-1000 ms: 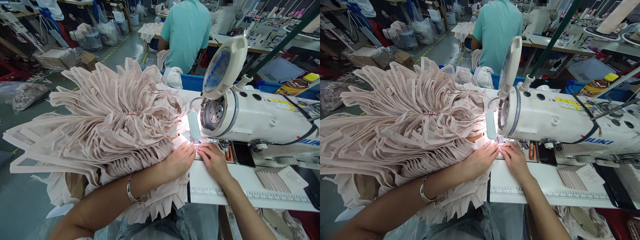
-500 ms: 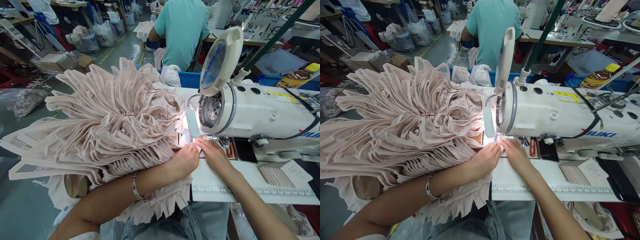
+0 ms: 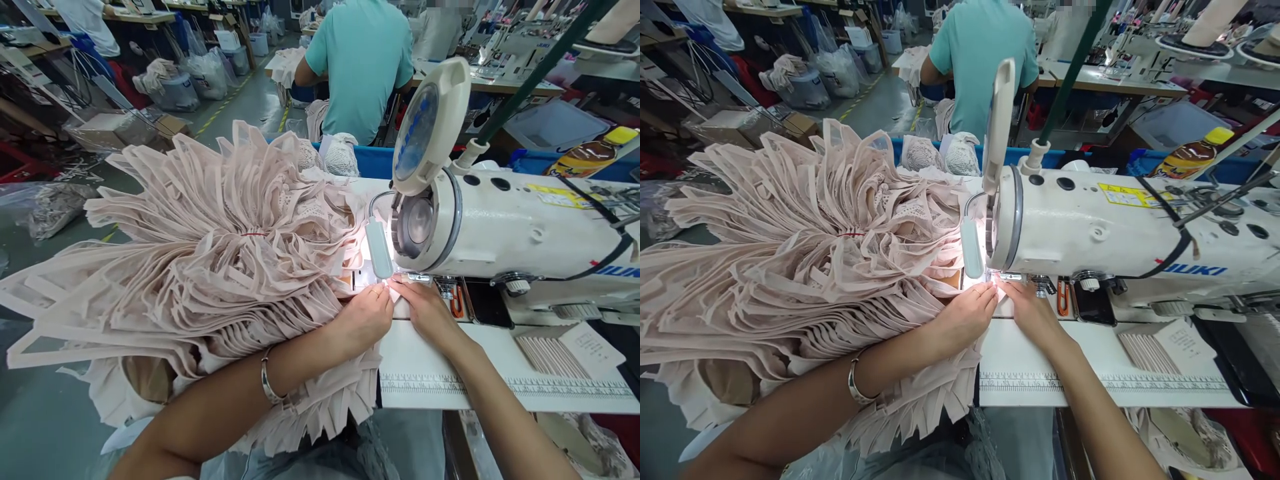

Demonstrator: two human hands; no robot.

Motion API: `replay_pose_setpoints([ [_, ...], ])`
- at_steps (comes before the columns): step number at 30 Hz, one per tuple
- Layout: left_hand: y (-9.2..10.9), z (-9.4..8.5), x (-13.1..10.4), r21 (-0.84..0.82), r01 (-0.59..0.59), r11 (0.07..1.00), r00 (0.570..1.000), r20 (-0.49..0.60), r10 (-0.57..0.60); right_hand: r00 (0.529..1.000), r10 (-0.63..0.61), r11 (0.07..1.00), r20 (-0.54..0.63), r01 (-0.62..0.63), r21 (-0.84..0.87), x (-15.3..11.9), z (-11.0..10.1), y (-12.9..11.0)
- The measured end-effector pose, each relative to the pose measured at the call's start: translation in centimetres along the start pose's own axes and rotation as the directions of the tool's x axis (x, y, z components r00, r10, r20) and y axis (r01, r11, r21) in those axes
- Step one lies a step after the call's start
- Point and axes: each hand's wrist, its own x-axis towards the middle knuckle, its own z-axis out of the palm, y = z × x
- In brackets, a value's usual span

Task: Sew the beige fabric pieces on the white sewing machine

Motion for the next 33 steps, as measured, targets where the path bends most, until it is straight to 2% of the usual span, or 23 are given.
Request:
replay_pose_setpoints([
  [18, -0.5, 0.4, 0.2, -0.055, 0.053, 0.997, 0.998, -0.013, -0.054, 0.993, 0.086, 0.989, 0.079, -0.076, -0.123, 0.7, -0.4, -1.3],
  [27, -0.4, 1.1, 0.2, -0.013, 0.077, 0.997, 0.997, -0.021, -0.078, 0.989, 0.1, 0.99, 0.109, -0.088, -0.108, 1.0, -0.6, -1.4],
  [33, -0.6, 1.1, 0.4, -0.012, 0.072, 0.997, 0.997, 0.011, -0.072, 0.962, 0.185, 0.98, 0.201, -0.165, -0.113, 1.5, -1.5, -2.3],
])
